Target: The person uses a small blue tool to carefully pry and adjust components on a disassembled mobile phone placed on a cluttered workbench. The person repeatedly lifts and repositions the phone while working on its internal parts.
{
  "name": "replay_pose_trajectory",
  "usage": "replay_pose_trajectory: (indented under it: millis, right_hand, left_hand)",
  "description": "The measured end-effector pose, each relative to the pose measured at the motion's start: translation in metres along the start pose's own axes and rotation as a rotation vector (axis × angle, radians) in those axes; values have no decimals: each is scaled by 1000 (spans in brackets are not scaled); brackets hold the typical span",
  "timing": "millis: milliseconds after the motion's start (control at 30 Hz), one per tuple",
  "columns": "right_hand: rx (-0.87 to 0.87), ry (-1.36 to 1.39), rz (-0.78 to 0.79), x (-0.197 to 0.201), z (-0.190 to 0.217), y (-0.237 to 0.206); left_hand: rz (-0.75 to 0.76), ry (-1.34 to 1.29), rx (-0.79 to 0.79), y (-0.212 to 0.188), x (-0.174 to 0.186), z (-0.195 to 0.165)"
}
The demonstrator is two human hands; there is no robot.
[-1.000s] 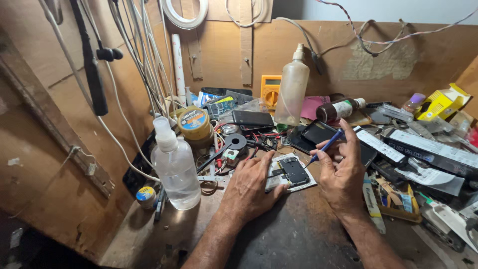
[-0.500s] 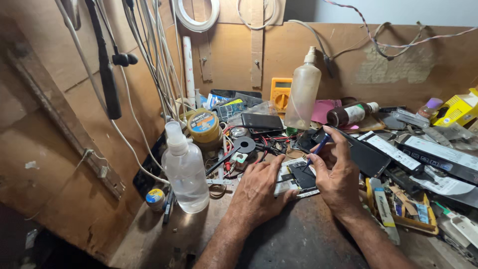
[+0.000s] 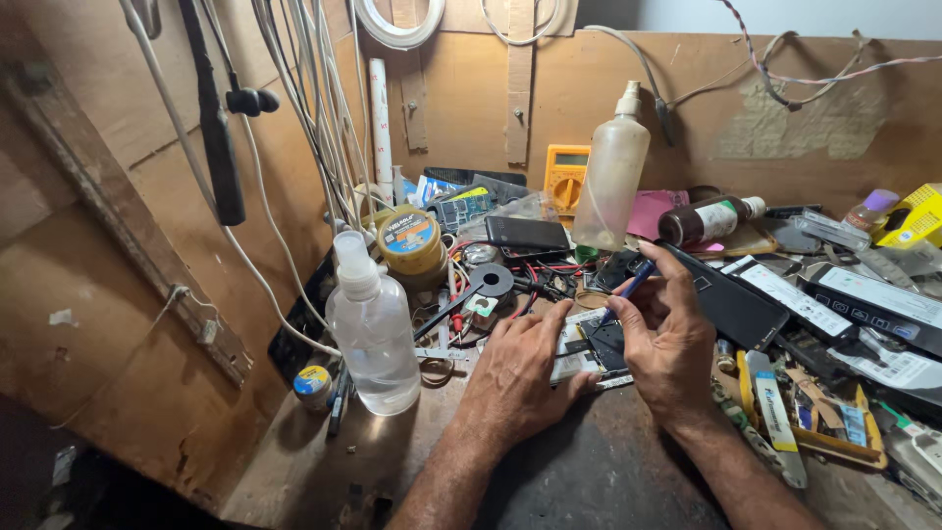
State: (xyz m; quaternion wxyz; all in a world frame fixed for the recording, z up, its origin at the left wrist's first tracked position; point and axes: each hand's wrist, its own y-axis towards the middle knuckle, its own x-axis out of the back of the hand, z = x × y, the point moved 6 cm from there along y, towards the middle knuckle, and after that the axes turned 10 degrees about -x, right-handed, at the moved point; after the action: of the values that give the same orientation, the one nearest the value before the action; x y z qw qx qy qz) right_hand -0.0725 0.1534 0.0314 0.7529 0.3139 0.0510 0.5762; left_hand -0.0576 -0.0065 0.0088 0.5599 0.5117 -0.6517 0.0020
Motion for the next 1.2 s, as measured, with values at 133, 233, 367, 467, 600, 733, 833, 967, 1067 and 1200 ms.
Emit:
replay_pose_trajectory:
  millis: [133, 233, 367, 467, 600, 733, 833, 967, 1067, 1200]
  right_hand:
    - [9, -1, 12, 0, -2, 0]
    - [0, -12, 11, 0, -3, 0]
    - [42, -39, 6, -3, 1, -1]
    - [37, -118, -15, -4, 3, 0]
    - [84, -151, 30, -6, 6, 3]
    - [-9, -157, 42, -7, -5, 7]
    - [-35, -91, 79, -9, -10, 8]
    - [-25, -14, 137, -9, -11, 4]
    - [-61, 30, 141, -9, -12, 2]
    - [-118, 83, 71, -5, -13, 0]
  left_hand:
    - [-11, 11, -12, -1, 0, 0]
    - [-52, 17, -49, 0, 1, -2]
    - [-27, 21, -35, 0, 0, -1]
    - [-1, 23, -15, 0, -1, -1]
    - [-18, 6, -26, 0, 0, -2]
    - [-85, 20, -83, -1, 3, -5]
    - [-64, 13, -61, -2, 1, -2]
    - [-56, 19, -58, -1, 0, -3]
    - [-18, 15, -29, -1, -1, -1]
    - [-22, 10, -17, -2, -1, 0]
